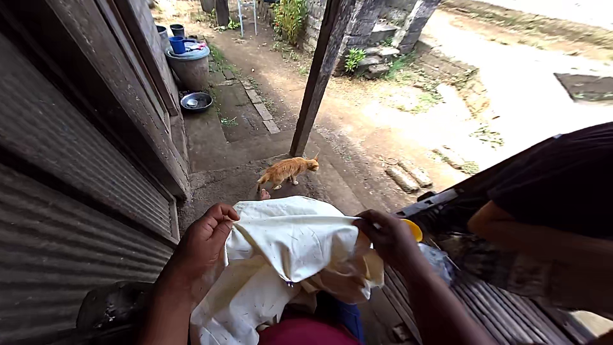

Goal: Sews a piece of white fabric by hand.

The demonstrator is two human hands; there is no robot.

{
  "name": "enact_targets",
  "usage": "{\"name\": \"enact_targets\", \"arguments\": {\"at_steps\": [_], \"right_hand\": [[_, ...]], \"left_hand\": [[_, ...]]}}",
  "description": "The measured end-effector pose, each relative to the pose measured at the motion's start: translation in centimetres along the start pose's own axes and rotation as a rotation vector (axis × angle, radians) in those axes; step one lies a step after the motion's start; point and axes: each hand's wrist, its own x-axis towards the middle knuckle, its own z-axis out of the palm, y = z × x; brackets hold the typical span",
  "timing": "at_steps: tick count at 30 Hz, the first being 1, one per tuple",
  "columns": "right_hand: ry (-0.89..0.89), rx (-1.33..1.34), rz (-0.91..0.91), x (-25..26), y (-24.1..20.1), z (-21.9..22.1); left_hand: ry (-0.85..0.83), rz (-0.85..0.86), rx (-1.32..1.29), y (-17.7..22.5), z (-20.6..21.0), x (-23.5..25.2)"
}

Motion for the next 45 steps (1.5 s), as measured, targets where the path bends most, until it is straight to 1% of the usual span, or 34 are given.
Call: {"name": "enact_targets", "arguments": {"at_steps": [2,3,4,6,7,8,9,11,13,14,16,19,21,23,25,27,30,33,36,37,38,40,41,42,44,45], "right_hand": [[-0.061,-0.122,0.064,-0.4,0.6,1.2],[-0.05,-0.157,0.071,-0.6,0.4,1.6],[-0.001,-0.177,0.044,-0.8,0.2,1.9],[0.117,-0.177,-0.055,-1.2,-0.8,1.9],[0.165,-0.174,-0.108,-1.5,-1.6,1.8],[0.197,-0.158,-0.166,-1.9,-2.4,1.7],[0.209,-0.129,-0.236,-2.4,-3.2,1.6],[0.145,-0.069,-0.388,-3.2,-4.7,1.9],[0.07,-0.12,-0.505,-3.9,-5.6,3.1],[0.045,-0.188,-0.529,-4.3,-5.8,3.8],[0.032,-0.291,-0.525,-4.5,-5.3,5.1],[0.086,-0.232,-0.458,-4.0,-4.6,5.2],[0.1,-0.16,-0.426,-3.3,-4.6,4.1],[0.134,-0.097,-0.408,-2.8,-4.7,3.2],[0.153,-0.036,-0.388,-2.5,-4.7,2.6],[0.152,0.026,-0.371,-2.3,-4.8,2.2],[0.157,0.073,-0.357,-2.3,-4.7,2.3],[0.17,0.063,-0.353,-2.3,-4.8,2.6],[0.28,-0.019,-0.309,-2.7,-5.6,2.8],[0.32,0.002,-0.291,-3.0,-6.3,2.5],[0.32,0.072,-0.286,-3.4,-7.2,2.2],[0.19,0.303,-0.312,-4.3,-8.9,2.1],[0.116,0.365,-0.31,-4.7,-9.5,2.6],[0.065,0.372,-0.299,-4.9,-9.9,3.4],[0.016,0.391,-0.272,-4.9,-10.3,5.0],[-0.01,0.466,-0.252,-4.8,-10.3,5.4]], "left_hand": [[-0.134,-0.076,0.45,-0.1,0.1,0.8],[-0.127,-0.1,0.61,-0.2,0.4,1.0],[-0.052,-0.069,0.681,-0.6,0.5,0.8],[0.109,0.104,0.634,-0.8,0.1,-0.1],[0.145,0.197,0.581,-0.3,-0.1,-0.6],[0.139,0.284,0.514,0.4,-0.2,-1.2],[0.094,0.361,0.458,1.1,-0.1,-1.8],[-0.035,0.472,0.424,2.1,0.7,-2.7],[-0.126,0.554,0.465,2.1,2.2,-3.1],[-0.147,0.575,0.495,1.8,3.2,-3.1],[-0.152,0.592,0.558,0.9,5.2,-3.1],[-0.054,0.564,0.557,0.0,6.9,-2.3],[-0.024,0.532,0.413,0.2,6.9,-1.8],[-0.028,0.514,0.245,1.0,6.5,-1.5],[-0.087,0.465,0.123,1.9,6.0,-1.3],[-0.147,0.43,0.067,2.3,5.7,-0.9],[-0.158,0.418,0.058,2.4,5.9,-0.8],[-0.105,0.412,0.084,2.4,6.5,-0.9],[-0.028,0.437,0.11,2.4,7.0,-0.8],[-0.004,0.443,0.117,2.6,7.0,-0.7],[0.014,0.449,0.122,2.9,6.9,-0.7],[0.028,0.47,0.13,3.5,6.9,-0.8],[0.025,0.481,0.136,3.9,6.9,-0.9],[0.024,0.493,0.145,4.3,6.9,-1.0],[0.013,0.518,0.157,5.1,7.1,-1.2],[0.009,0.527,0.163,5.5,7.1,-1.2]]}}
